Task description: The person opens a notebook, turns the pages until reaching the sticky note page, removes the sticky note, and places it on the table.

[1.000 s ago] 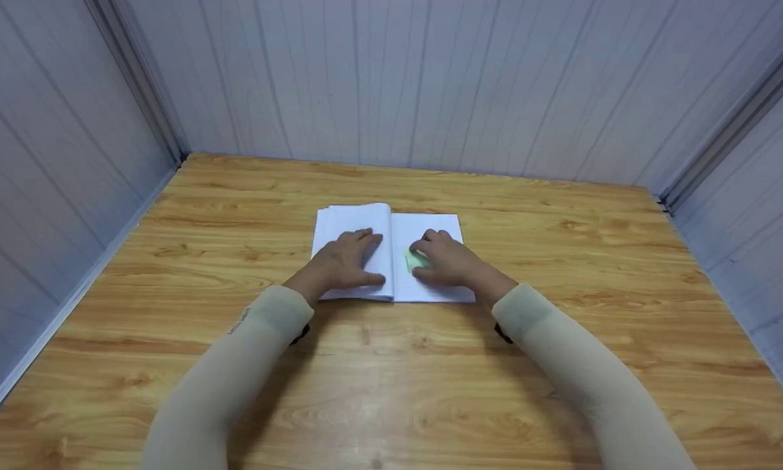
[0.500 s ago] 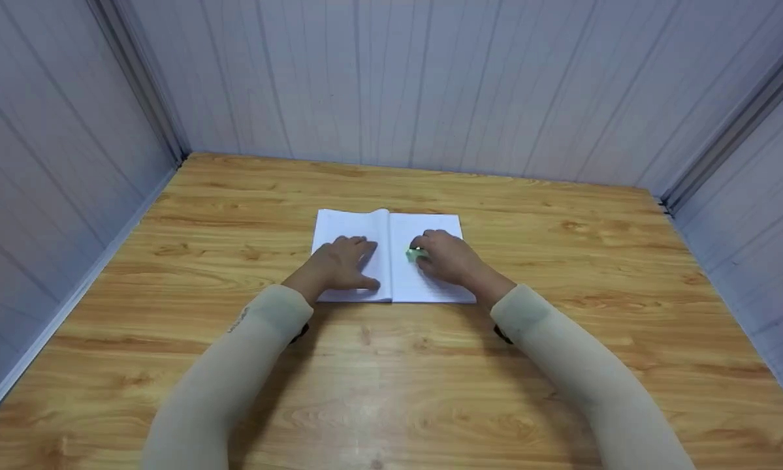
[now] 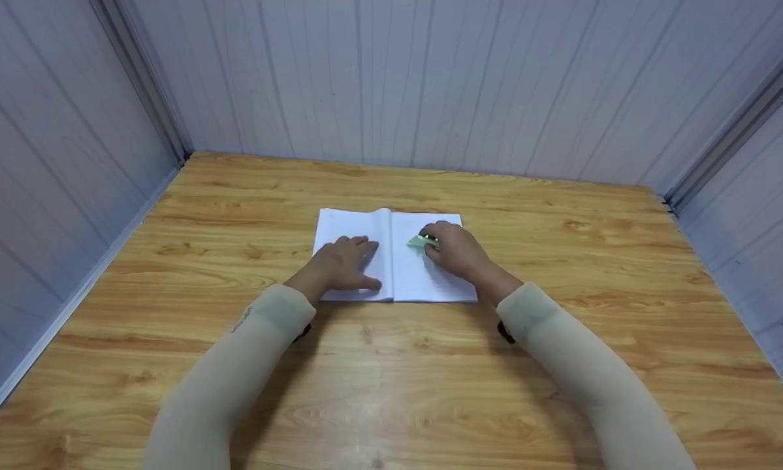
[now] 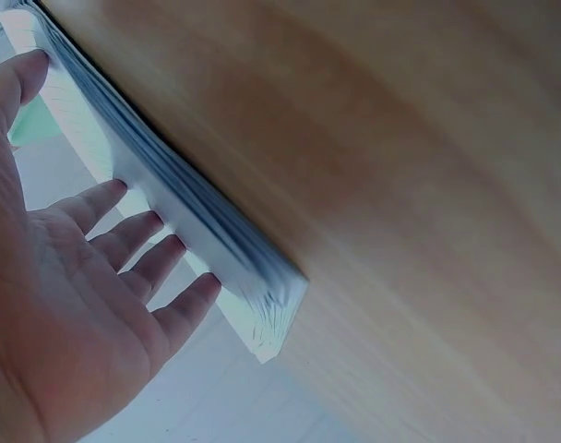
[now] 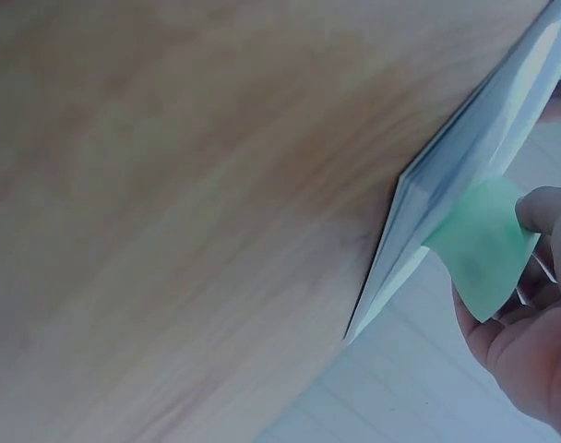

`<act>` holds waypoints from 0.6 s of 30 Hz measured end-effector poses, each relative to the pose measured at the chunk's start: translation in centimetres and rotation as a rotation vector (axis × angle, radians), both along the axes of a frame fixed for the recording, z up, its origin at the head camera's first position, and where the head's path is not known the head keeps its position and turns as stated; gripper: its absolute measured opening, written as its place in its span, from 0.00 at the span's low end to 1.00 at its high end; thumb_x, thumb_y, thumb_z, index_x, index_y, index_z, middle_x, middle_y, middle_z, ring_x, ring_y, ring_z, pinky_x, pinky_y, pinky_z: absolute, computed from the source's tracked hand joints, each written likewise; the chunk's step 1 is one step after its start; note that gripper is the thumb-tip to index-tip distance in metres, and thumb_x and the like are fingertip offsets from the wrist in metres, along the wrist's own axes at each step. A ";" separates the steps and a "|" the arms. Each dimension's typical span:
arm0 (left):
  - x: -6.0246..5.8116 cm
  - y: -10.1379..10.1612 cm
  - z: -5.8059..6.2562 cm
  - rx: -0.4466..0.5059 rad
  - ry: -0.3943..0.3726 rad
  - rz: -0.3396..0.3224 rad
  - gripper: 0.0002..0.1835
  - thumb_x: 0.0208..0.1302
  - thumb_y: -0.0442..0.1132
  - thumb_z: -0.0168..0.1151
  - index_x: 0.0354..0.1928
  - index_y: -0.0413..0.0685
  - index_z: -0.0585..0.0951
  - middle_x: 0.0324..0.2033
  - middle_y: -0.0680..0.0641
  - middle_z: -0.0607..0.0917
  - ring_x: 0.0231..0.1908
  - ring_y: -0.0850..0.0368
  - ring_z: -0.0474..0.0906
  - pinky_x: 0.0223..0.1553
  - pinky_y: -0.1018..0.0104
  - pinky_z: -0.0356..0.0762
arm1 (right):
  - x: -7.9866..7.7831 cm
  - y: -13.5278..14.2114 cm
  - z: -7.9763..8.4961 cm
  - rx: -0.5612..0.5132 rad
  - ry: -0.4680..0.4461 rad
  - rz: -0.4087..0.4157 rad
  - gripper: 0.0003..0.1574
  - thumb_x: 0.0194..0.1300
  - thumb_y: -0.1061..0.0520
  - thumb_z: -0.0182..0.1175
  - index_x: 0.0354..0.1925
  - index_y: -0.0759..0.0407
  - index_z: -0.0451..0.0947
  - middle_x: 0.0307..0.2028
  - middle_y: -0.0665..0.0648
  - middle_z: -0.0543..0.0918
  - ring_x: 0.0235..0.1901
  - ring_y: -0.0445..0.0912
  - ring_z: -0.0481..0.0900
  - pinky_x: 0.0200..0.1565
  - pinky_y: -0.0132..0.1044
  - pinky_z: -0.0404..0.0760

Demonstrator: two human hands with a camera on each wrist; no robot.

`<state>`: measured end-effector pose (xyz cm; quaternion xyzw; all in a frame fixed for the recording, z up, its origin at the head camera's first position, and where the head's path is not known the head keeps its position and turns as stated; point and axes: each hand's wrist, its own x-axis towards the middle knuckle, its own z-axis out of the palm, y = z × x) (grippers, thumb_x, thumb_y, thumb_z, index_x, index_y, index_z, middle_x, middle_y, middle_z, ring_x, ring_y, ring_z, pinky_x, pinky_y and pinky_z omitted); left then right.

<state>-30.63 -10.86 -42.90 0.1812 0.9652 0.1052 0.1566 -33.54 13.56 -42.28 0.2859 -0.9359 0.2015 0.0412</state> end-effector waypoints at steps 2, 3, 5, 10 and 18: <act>0.0 0.0 0.0 -0.002 -0.001 0.001 0.49 0.54 0.68 0.58 0.74 0.56 0.56 0.74 0.46 0.57 0.73 0.44 0.50 0.70 0.45 0.52 | -0.1 0.2 0.1 -0.013 -0.014 -0.021 0.16 0.65 0.61 0.56 0.51 0.63 0.79 0.46 0.61 0.83 0.46 0.52 0.81 0.51 0.45 0.78; 0.1 0.0 0.0 -0.003 0.000 0.001 0.49 0.54 0.68 0.58 0.74 0.56 0.56 0.74 0.46 0.57 0.73 0.43 0.50 0.70 0.45 0.52 | -0.1 0.3 0.2 -0.018 -0.023 -0.034 0.17 0.66 0.60 0.56 0.51 0.63 0.79 0.46 0.61 0.83 0.46 0.52 0.80 0.51 0.46 0.78; 0.1 0.0 0.1 -0.003 0.001 0.002 0.49 0.54 0.68 0.57 0.74 0.56 0.56 0.74 0.46 0.56 0.74 0.43 0.50 0.70 0.45 0.52 | -0.2 0.4 0.4 -0.031 -0.044 -0.064 0.18 0.66 0.60 0.56 0.52 0.63 0.78 0.47 0.61 0.82 0.46 0.51 0.80 0.51 0.46 0.78; 0.2 0.0 0.2 -0.011 -0.001 0.001 0.49 0.54 0.67 0.57 0.74 0.55 0.56 0.74 0.46 0.56 0.74 0.42 0.50 0.70 0.44 0.52 | -0.2 0.8 0.9 -0.114 -0.099 -0.141 0.19 0.66 0.59 0.55 0.54 0.62 0.78 0.49 0.61 0.82 0.47 0.51 0.79 0.51 0.47 0.78; 0.2 0.1 0.1 -0.039 0.028 -0.036 0.49 0.55 0.67 0.57 0.74 0.52 0.56 0.74 0.44 0.57 0.73 0.42 0.52 0.69 0.44 0.55 | -0.3 1.7 1.1 -0.296 -0.121 -0.239 0.18 0.65 0.58 0.56 0.52 0.61 0.78 0.46 0.59 0.82 0.46 0.51 0.79 0.50 0.45 0.78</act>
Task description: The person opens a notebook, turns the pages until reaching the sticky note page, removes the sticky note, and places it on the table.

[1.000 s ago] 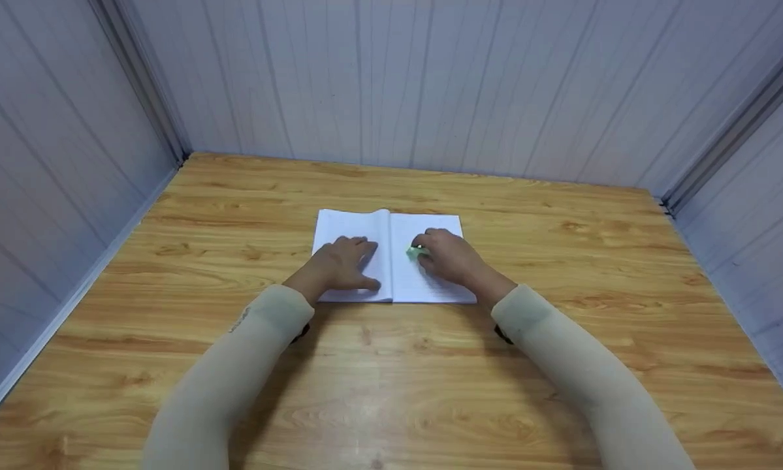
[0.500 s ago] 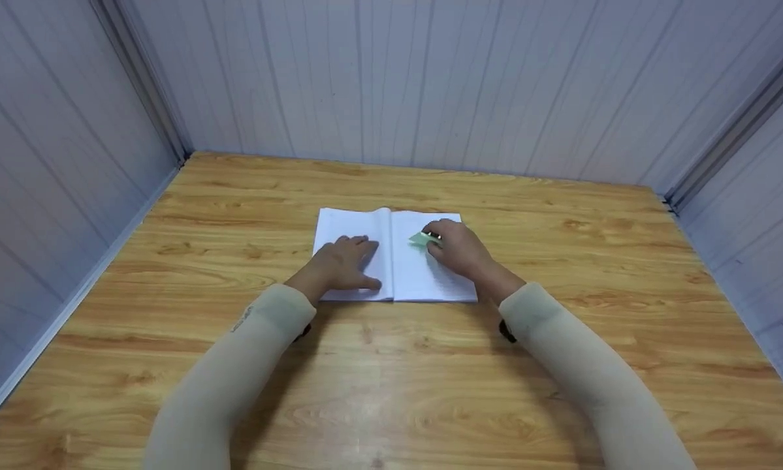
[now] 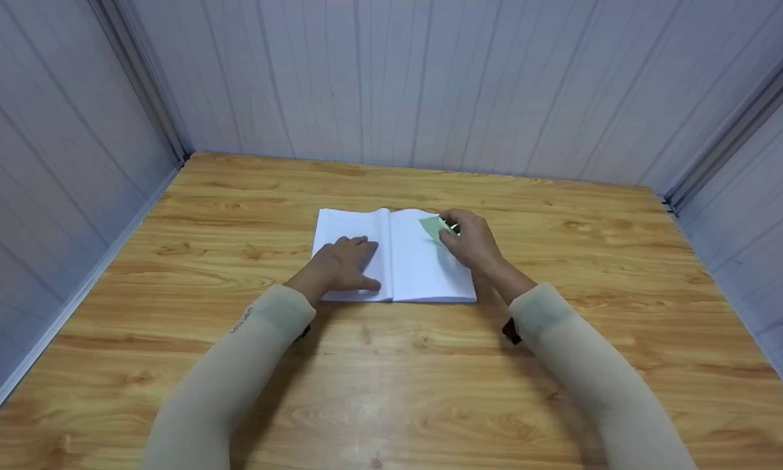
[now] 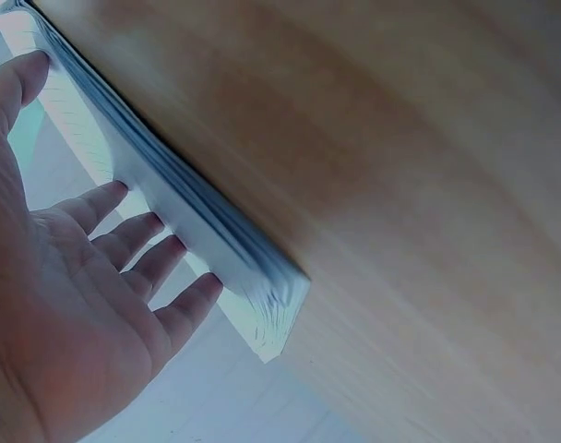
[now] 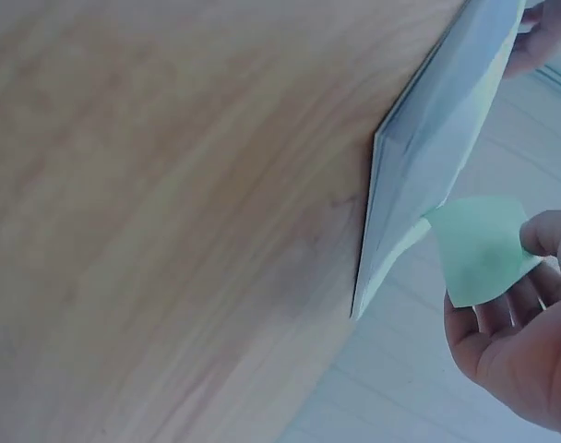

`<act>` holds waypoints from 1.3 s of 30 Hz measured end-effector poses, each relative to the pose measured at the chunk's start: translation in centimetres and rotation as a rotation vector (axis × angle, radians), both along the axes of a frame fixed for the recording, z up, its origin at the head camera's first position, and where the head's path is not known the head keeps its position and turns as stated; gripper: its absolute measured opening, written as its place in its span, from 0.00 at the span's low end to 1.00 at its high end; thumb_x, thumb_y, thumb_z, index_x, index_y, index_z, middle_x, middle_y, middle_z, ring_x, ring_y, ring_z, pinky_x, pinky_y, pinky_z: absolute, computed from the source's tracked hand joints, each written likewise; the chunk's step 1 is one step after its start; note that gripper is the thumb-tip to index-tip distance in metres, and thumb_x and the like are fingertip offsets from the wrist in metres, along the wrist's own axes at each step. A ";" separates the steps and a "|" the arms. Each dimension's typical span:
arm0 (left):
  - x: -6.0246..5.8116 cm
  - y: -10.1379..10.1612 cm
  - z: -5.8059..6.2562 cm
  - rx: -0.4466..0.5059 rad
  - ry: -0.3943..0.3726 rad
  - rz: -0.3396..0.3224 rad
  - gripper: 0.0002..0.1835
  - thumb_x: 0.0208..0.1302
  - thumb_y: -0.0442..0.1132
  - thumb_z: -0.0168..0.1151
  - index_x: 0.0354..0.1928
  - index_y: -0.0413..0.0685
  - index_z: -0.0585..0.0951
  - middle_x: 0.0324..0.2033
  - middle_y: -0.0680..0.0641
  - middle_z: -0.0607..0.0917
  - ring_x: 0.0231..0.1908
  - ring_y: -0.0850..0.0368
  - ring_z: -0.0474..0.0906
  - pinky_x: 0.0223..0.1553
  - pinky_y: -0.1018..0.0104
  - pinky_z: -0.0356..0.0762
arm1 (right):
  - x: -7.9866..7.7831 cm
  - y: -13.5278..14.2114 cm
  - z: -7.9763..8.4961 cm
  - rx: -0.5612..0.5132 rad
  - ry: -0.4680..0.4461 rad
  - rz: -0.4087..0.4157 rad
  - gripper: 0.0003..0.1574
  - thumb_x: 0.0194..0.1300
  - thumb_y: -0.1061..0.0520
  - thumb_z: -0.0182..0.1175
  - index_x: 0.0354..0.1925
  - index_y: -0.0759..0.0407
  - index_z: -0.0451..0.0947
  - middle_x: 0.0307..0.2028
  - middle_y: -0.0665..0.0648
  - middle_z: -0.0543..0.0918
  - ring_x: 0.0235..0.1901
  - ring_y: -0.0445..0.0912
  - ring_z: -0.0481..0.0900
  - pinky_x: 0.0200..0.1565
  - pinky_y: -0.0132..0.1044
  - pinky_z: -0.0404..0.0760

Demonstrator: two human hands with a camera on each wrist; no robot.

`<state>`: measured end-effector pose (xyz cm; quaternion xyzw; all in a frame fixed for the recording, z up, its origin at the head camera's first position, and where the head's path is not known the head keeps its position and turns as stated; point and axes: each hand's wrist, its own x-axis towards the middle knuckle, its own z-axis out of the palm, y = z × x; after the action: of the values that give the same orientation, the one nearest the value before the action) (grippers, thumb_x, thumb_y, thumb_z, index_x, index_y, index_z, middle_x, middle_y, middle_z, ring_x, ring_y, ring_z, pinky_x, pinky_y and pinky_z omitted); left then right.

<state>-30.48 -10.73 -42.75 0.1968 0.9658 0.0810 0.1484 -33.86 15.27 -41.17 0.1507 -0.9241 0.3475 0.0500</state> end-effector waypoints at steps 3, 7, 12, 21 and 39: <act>0.1 -0.2 0.0 0.004 -0.004 0.004 0.49 0.56 0.67 0.57 0.74 0.52 0.56 0.74 0.44 0.56 0.73 0.43 0.52 0.69 0.44 0.54 | 0.1 0.4 0.2 -0.083 0.010 -0.033 0.18 0.65 0.58 0.57 0.52 0.62 0.78 0.46 0.60 0.83 0.45 0.51 0.79 0.50 0.44 0.78; 0.2 -0.6 0.0 0.014 -0.014 0.018 0.49 0.56 0.67 0.57 0.75 0.53 0.55 0.74 0.45 0.55 0.73 0.43 0.50 0.70 0.44 0.53 | 0.0 1.1 0.5 -0.154 0.017 -0.052 0.19 0.66 0.57 0.56 0.53 0.63 0.76 0.45 0.60 0.83 0.44 0.50 0.78 0.48 0.43 0.77; 0.2 -0.8 -0.1 0.011 -0.024 0.027 0.49 0.56 0.67 0.57 0.75 0.53 0.54 0.74 0.45 0.55 0.73 0.42 0.50 0.69 0.43 0.53 | -0.2 2.3 0.5 -0.117 0.020 -0.065 0.21 0.67 0.55 0.55 0.56 0.61 0.75 0.48 0.59 0.82 0.46 0.50 0.77 0.47 0.45 0.77; 0.0 -1.0 -0.3 -0.008 -0.031 0.024 0.50 0.56 0.68 0.56 0.75 0.53 0.54 0.74 0.45 0.54 0.74 0.42 0.49 0.69 0.43 0.53 | -0.5 5.2 -0.2 0.250 0.280 -0.086 0.17 0.64 0.56 0.57 0.51 0.58 0.79 0.43 0.61 0.83 0.43 0.59 0.77 0.42 0.55 0.71; -0.1 -0.9 -0.2 -0.011 0.002 0.012 0.49 0.55 0.67 0.56 0.74 0.52 0.55 0.74 0.43 0.56 0.73 0.42 0.51 0.69 0.43 0.55 | -0.7 7.9 -1.9 0.520 0.083 0.185 0.20 0.61 0.56 0.54 0.50 0.59 0.80 0.41 0.62 0.79 0.38 0.54 0.72 0.39 0.47 0.73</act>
<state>-30.56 -11.65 -42.99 0.1902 0.9675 0.0763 0.1480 -34.57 23.22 -43.05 0.2561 -0.9618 0.0955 0.0157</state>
